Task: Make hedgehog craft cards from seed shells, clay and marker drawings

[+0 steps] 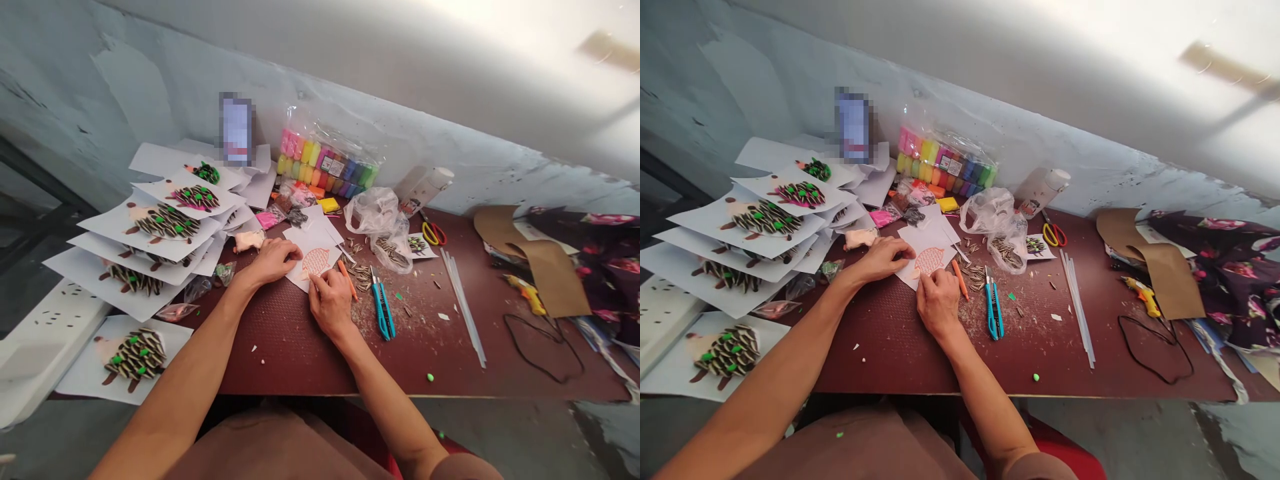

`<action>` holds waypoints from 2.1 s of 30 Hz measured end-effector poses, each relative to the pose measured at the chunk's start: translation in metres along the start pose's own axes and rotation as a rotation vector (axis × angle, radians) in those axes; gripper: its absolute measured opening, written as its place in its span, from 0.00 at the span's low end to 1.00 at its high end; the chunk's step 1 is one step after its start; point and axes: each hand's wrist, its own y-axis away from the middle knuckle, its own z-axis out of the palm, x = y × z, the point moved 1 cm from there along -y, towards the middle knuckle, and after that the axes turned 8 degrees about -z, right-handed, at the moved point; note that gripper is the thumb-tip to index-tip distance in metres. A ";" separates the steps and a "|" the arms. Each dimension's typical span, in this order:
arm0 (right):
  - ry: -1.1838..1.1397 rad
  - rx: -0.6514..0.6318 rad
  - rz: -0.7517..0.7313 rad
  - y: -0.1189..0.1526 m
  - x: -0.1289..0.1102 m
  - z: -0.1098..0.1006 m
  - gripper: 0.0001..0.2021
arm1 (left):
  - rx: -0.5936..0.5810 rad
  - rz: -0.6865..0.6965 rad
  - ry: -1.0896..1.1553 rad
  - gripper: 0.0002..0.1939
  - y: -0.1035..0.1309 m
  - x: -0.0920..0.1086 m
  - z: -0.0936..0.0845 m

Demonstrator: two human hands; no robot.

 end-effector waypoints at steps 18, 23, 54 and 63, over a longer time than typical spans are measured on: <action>0.160 -0.100 -0.142 0.004 -0.003 -0.001 0.09 | -0.001 0.013 -0.002 0.13 -0.001 0.000 0.000; 0.143 -0.054 -0.117 0.012 0.004 -0.002 0.11 | -0.005 0.019 -0.001 0.13 -0.002 -0.002 0.001; 0.020 0.018 -0.123 0.014 0.005 -0.003 0.12 | -0.019 -0.016 -0.016 0.13 0.000 0.002 0.000; 0.032 -0.032 -0.144 0.012 0.004 -0.001 0.13 | -0.015 -0.007 -0.017 0.13 0.000 0.001 0.001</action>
